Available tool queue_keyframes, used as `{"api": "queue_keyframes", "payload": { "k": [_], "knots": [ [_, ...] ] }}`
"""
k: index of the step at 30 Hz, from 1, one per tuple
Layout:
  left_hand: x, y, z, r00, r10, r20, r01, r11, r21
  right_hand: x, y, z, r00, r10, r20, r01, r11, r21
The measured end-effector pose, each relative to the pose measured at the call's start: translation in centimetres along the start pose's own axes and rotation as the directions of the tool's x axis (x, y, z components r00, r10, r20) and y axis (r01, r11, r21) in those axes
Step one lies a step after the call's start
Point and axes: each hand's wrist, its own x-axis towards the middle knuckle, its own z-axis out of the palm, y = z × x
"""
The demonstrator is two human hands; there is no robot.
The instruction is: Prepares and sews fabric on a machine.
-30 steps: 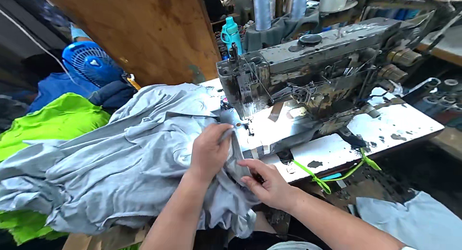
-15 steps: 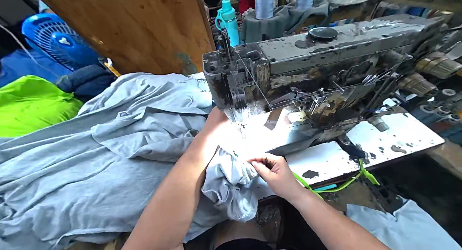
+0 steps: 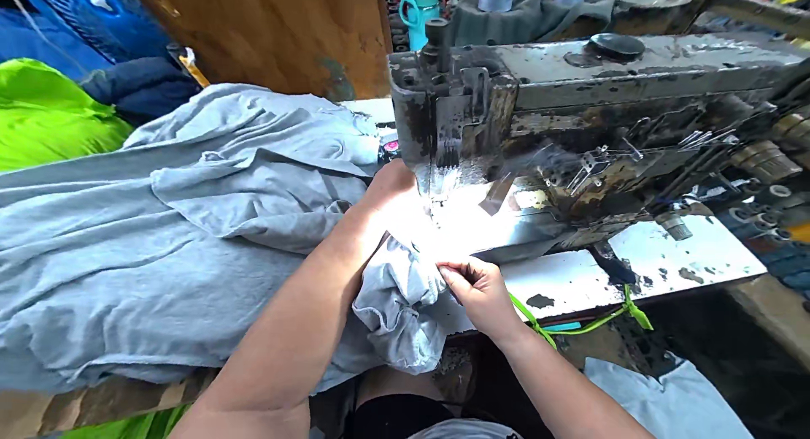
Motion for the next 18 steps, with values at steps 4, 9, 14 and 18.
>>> {"api": "queue_keyframes", "payload": {
  "k": [4,9,14,18],
  "knots": [
    [-3.0,0.4,-1.8,0.971,0.097,-0.22,-0.052,0.978,0.202,0.2,0.1,-0.2,1.0,0.009,0.021,-0.009,1.0,0.011],
    [-14.8,7.0,-4.1,0.911,0.371,-0.179,-0.344,0.925,0.164,-1.6,-1.4,-0.3,0.978,0.179,0.107,-0.185,0.982,0.047],
    [-19.3,2.9,-3.4,0.987,0.158,0.005,-0.154,0.959,0.239,-2.0,-2.1,0.2,0.979,0.136,0.152,-0.143,0.989,0.036],
    [-20.5,2.7,-3.8,0.971,0.143,0.193,-0.2,0.926,0.321,-1.7,-2.2,2.3,0.982,0.1,0.158,-0.108,0.993,0.04]
  ]
}}
